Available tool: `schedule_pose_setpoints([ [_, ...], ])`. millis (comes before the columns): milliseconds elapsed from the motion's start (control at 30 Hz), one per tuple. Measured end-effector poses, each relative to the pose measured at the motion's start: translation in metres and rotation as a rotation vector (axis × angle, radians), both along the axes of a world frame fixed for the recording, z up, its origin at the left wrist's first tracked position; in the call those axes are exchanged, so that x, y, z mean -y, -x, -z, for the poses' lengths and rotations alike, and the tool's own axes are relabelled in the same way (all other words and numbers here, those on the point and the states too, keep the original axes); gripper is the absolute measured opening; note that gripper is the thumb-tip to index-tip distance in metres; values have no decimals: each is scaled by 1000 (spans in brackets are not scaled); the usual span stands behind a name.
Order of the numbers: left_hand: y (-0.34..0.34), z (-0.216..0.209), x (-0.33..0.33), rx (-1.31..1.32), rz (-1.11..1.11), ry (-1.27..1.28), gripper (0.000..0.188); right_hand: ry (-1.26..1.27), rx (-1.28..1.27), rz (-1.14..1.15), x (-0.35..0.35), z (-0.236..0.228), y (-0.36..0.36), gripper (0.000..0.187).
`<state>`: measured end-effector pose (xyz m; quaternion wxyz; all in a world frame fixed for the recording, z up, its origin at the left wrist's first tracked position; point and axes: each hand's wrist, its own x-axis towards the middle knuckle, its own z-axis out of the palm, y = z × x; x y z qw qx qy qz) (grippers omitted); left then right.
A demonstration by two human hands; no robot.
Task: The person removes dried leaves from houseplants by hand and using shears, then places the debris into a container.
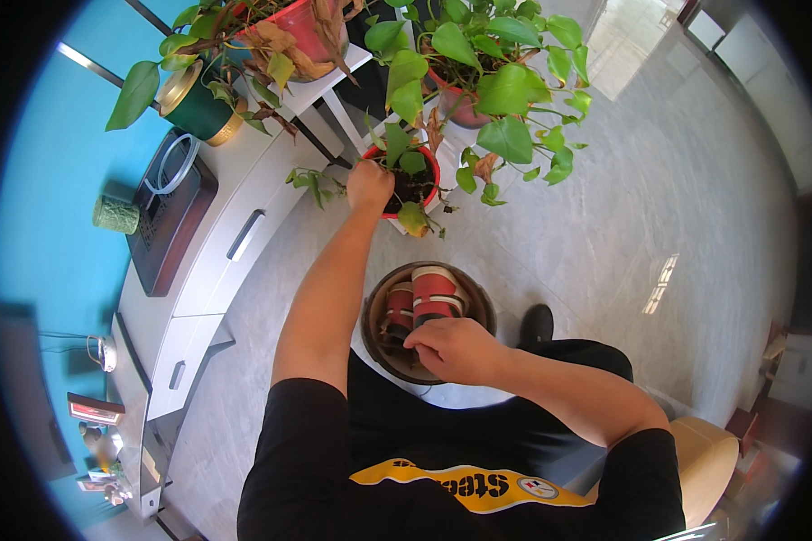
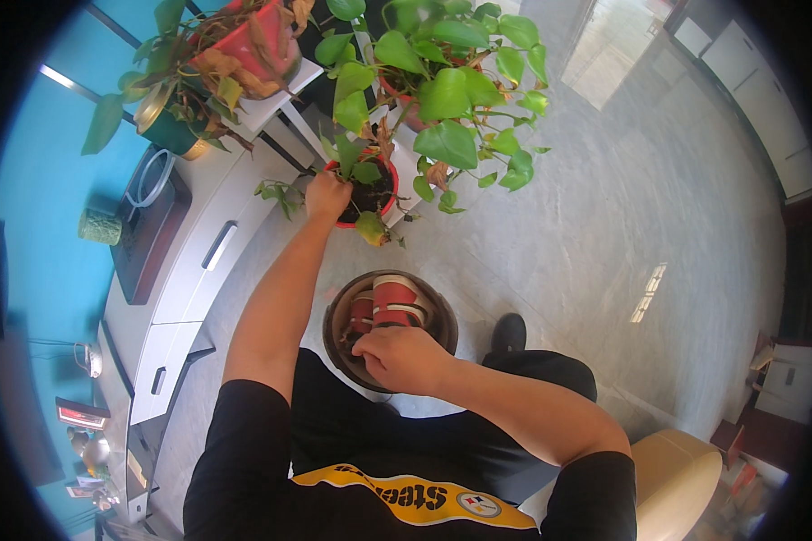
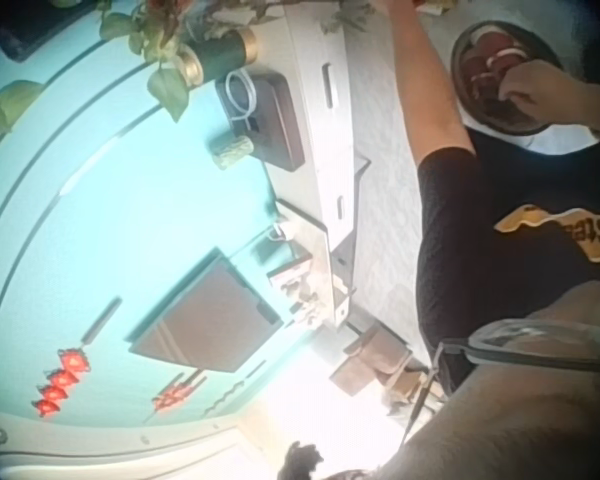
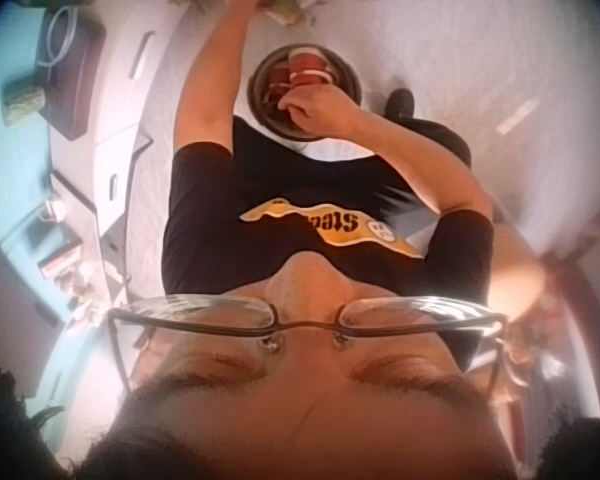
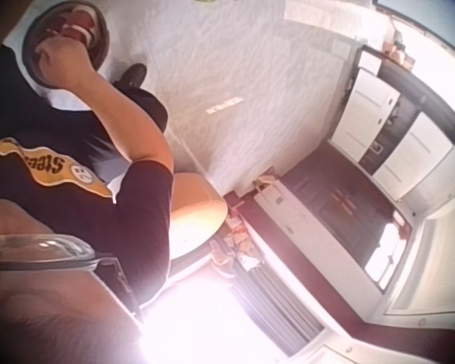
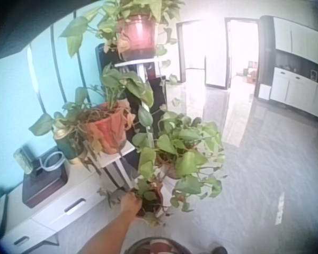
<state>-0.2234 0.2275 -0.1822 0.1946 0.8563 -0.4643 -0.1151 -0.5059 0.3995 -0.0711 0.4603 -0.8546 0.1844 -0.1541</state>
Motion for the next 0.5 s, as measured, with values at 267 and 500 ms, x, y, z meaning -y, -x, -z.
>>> schedule_pose_setpoints([
  [267, 3, -23, -20, -119, 34, 160, 26, 9, -1, 19, 3, 0, 0, 15],
  [500, 27, -87, -109, -806, -45, 75, 26, 84, 7, 238, 27, 2, 6, 15],
])
